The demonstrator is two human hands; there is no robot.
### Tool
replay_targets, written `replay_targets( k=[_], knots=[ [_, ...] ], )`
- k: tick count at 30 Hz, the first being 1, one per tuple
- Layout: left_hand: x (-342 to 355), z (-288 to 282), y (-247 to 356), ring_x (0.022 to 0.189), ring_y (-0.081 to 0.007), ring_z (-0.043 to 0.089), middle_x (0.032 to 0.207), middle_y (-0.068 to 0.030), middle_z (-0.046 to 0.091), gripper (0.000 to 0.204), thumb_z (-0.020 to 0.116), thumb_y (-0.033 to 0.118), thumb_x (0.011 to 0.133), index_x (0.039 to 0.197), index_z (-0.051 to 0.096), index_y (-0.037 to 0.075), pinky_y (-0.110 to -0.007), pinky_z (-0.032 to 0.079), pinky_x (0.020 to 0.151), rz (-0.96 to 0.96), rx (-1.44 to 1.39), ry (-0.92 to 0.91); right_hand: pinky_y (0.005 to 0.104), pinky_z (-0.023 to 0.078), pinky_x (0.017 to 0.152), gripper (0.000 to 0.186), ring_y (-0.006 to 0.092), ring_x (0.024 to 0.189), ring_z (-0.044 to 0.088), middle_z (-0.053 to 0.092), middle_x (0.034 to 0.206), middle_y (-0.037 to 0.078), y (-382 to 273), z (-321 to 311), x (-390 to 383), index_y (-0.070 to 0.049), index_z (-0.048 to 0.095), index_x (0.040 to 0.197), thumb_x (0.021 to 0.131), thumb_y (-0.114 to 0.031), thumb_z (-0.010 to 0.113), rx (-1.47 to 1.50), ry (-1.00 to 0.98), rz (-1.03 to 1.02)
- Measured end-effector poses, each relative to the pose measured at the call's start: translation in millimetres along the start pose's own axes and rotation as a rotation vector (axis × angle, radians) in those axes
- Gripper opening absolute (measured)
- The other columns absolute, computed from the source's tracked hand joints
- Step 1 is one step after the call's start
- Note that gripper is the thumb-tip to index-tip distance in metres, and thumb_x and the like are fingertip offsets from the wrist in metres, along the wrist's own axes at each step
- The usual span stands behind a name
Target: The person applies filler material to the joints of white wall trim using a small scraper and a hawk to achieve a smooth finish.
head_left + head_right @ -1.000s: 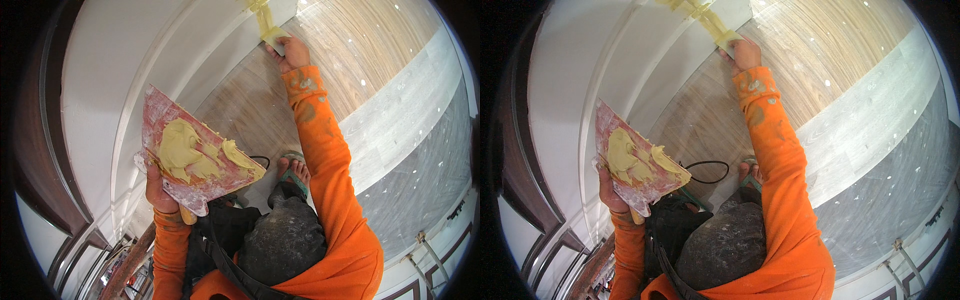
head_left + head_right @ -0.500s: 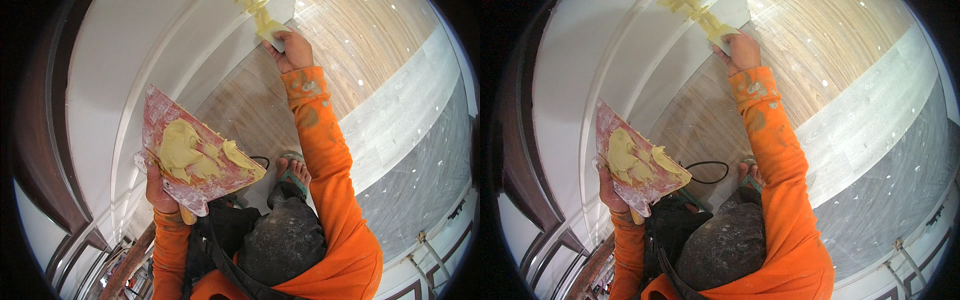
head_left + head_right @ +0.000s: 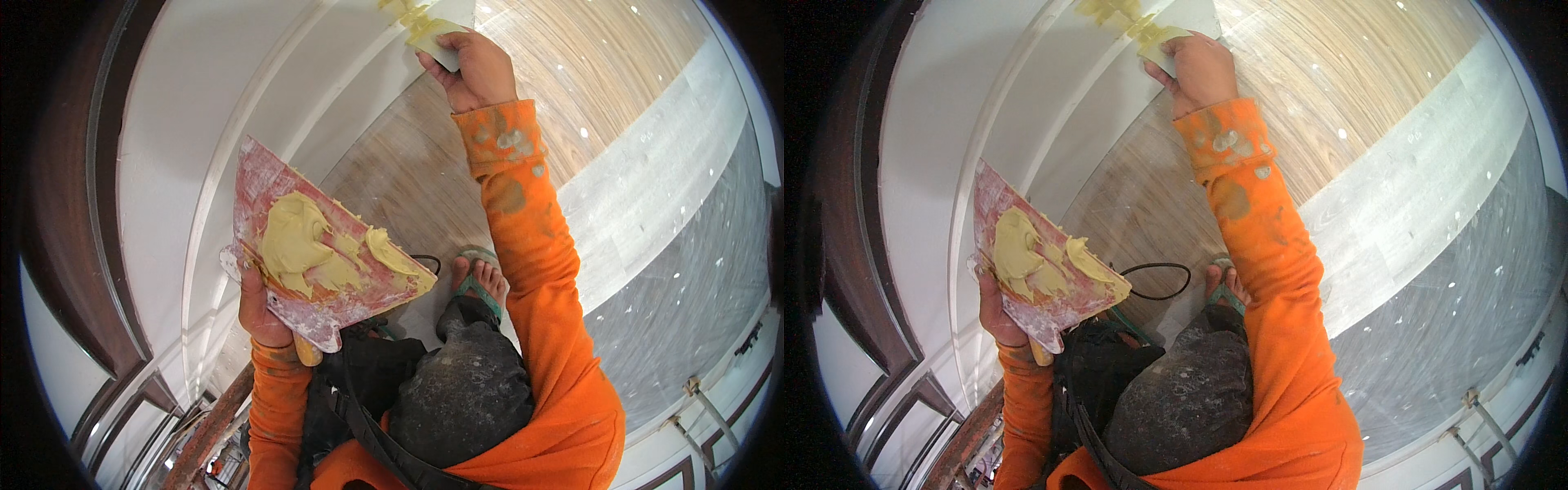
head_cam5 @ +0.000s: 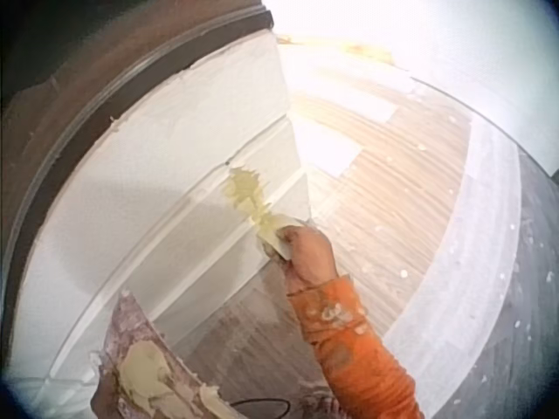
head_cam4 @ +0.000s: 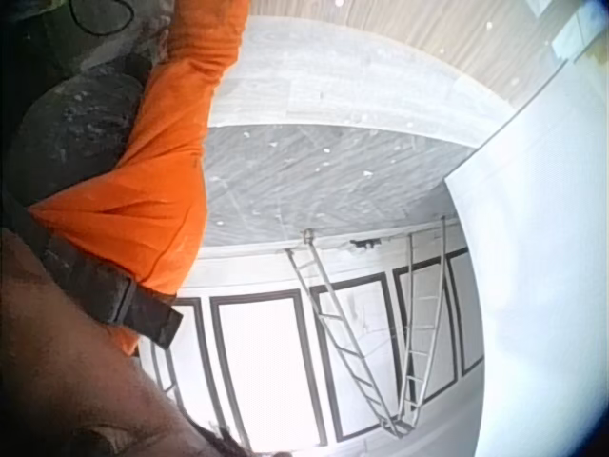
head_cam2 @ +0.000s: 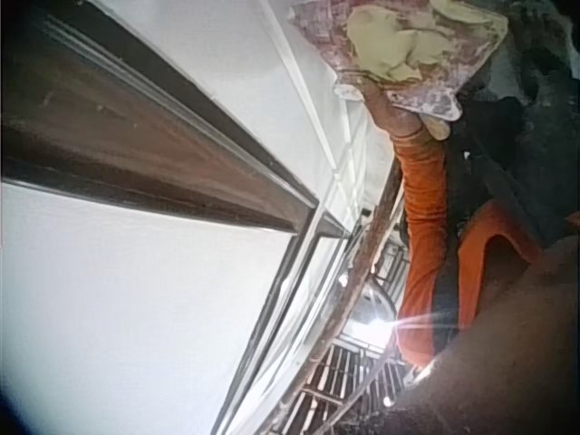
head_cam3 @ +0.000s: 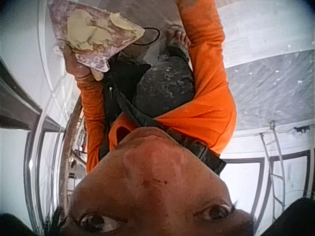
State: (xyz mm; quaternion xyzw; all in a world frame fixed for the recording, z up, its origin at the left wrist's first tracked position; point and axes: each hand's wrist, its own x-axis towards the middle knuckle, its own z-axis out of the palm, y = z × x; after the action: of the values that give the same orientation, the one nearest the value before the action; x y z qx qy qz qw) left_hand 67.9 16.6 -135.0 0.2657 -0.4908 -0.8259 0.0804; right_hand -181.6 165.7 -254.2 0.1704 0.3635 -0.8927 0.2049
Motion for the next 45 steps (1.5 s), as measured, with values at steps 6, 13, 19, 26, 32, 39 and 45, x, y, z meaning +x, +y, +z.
replay_targets(
  k=[6, 13, 19, 26, 32, 39, 45],
  knots=[
    [1.1, 1.1, -1.6, 0.113, -0.0275, 0.047, 0.127, -0.0148, 0.045, 0.051, 0.035, 0.036, 0.093, 0.129, 0.036, 0.001, -0.04, 0.038, 0.097, 0.005, -0.009, -0.025, 0.0309, 0.056, 0.07, 0.021, 0.0258, 0.09, 0.055, 0.052, 0.103, 0.015, -5.7, 7.6, -6.2, 0.009, 0.049, 0.102, 0.082, 0.0, 0.048, -0.006, 0.023, -0.009],
    [0.9, 5.5, 4.5, 0.113, -0.0266, 0.047, 0.126, -0.0146, 0.046, 0.051, 0.034, 0.036, 0.093, 0.129, 0.036, 0.0, -0.039, 0.038, 0.096, 0.039, 0.093, 0.035, 0.0366, 0.05, 0.081, 0.018, 0.0273, 0.093, 0.058, 0.058, 0.099, 0.015, -71.6, 13.0, -40.2, 0.004, 0.053, 0.099, 0.084, -0.006, 0.051, 0.206, -0.243, -0.317],
    [3.3, 15.3, 6.1, 0.112, -0.0261, 0.047, 0.125, -0.0152, 0.046, 0.049, 0.034, 0.035, 0.093, 0.128, 0.037, 0.0, -0.039, 0.038, 0.096, 0.007, 0.043, -0.007, 0.0347, 0.051, 0.071, 0.03, 0.0247, 0.083, 0.06, 0.06, 0.094, 0.015, -91.3, -12.8, -115.9, 0.007, 0.05, 0.109, 0.08, -0.002, 0.049, 0.032, -0.163, -0.422],
    [7.8, 20.5, 3.3, 0.114, -0.0284, 0.046, 0.127, -0.0157, 0.045, 0.052, 0.037, 0.035, 0.091, 0.13, 0.034, 0.0, -0.04, 0.037, 0.097, 0.024, 0.028, -0.072, 0.0332, 0.049, 0.071, 0.039, 0.0221, 0.084, 0.059, 0.06, 0.097, 0.015, -58.3, -38.3, -145.8, 0.009, 0.05, 0.113, 0.075, 0.001, 0.054, -0.088, -0.028, -0.333],
    [9.1, 29.8, 2.3, 0.114, -0.029, 0.047, 0.127, -0.0161, 0.045, 0.054, 0.04, 0.036, 0.09, 0.131, 0.033, 0.0, -0.041, 0.037, 0.097, -0.01, 0.025, -0.053, 0.0335, 0.049, 0.073, 0.041, 0.0224, 0.084, 0.06, 0.06, 0.101, 0.017, -52.6, -38.1, -159.2, 0.009, 0.049, 0.115, 0.074, 0.004, 0.053, -0.096, -0.086, -0.297],
    [9.9, 35.7, -3.5, 0.114, -0.0288, 0.047, 0.126, -0.0164, 0.045, 0.054, 0.04, 0.036, 0.09, 0.13, 0.034, 0.0, -0.041, 0.038, 0.097, -0.038, -0.011, -0.046, 0.0303, 0.049, 0.074, 0.042, 0.0194, 0.083, 0.06, 0.06, 0.099, 0.015, -48.6, -52.0, -172.2, 0.007, 0.05, 0.115, 0.073, 0.006, 0.05, -0.111, -0.115, -0.259],
    [13.0, 38.0, -5.8, 0.112, -0.0287, 0.048, 0.125, -0.0159, 0.046, 0.052, 0.041, 0.035, 0.091, 0.129, 0.035, 0.0, -0.042, 0.04, 0.095, -0.035, -0.006, -0.033, 0.027, 0.047, 0.074, 0.037, 0.0157, 0.081, 0.059, 0.062, 0.095, 0.01, -36.6, -46.5, -179.0, 0.004, 0.054, 0.113, 0.076, 0.006, 0.049, -0.24, -0.223, -0.273]
  ],
)
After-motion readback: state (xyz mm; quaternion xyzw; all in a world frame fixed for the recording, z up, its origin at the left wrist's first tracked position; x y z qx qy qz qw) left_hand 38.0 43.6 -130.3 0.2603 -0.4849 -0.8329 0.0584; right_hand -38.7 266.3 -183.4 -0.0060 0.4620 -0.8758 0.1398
